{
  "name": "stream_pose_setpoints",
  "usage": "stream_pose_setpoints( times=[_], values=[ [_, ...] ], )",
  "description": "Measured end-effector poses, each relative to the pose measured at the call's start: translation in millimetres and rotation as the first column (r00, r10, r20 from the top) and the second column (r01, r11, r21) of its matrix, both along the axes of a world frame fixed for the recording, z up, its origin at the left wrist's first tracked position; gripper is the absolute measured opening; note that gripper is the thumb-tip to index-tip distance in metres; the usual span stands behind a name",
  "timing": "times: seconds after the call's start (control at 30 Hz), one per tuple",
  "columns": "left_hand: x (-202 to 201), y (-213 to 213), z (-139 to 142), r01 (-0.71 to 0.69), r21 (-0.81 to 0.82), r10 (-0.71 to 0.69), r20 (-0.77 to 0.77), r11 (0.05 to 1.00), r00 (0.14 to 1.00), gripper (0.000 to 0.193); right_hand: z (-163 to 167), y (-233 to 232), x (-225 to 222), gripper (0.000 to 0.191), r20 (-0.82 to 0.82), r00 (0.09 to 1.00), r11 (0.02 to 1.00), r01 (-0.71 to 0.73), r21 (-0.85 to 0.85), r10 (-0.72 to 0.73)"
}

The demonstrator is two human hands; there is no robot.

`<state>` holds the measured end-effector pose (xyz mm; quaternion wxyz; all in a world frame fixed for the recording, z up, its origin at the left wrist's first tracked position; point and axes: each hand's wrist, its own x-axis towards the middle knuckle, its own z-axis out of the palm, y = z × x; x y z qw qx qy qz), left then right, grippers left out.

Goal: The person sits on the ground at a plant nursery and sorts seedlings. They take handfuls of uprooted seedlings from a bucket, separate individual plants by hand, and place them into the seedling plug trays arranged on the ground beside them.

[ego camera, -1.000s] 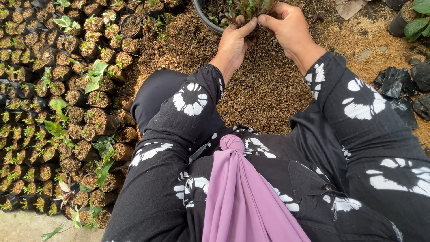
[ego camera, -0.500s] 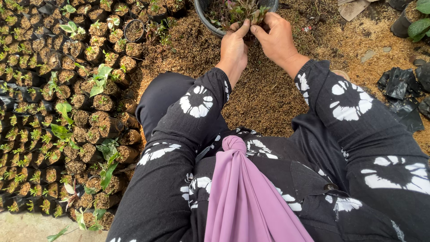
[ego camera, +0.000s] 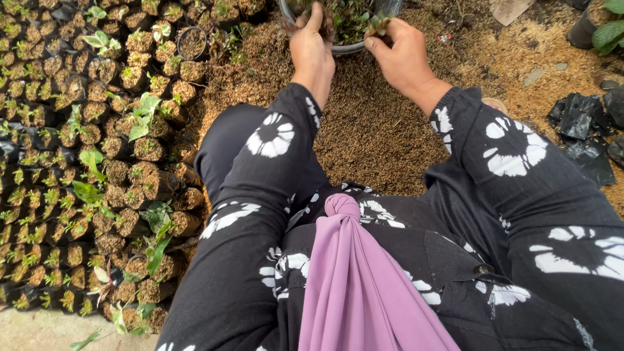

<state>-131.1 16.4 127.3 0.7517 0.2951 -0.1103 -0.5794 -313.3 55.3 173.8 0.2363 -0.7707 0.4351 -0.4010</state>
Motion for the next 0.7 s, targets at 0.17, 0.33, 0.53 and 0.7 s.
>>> stream_pose_setpoints(
  times=[0.17,0.33,0.53,0.7],
  values=[
    [-5.5,6.3,-3.4,0.205,-0.126,-0.188,0.134,0.971,0.973,0.021,6.5,-13.3,-20.1,0.006,0.478,0.878,0.877,-0.24,0.417,0.013],
    [-17.3,16.1,-4.9,0.352,-0.217,-0.334,0.116,0.911,0.936,0.031,6.5,-22.1,-31.0,0.007,0.526,0.85,0.818,-0.278,0.503,-0.034],
    [-16.6,18.8,-5.5,0.422,-0.111,-0.401,0.167,0.9,0.9,0.039,7.3,-20.6,-27.2,0.005,0.506,0.862,0.783,-0.304,0.542,-0.016],
    [-17.6,20.1,-13.7,0.459,-0.129,-0.434,0.184,0.879,0.882,0.029,11.9,-18.7,-27.8,0.007,0.57,0.821,0.781,-0.334,0.528,-0.035]
  ],
)
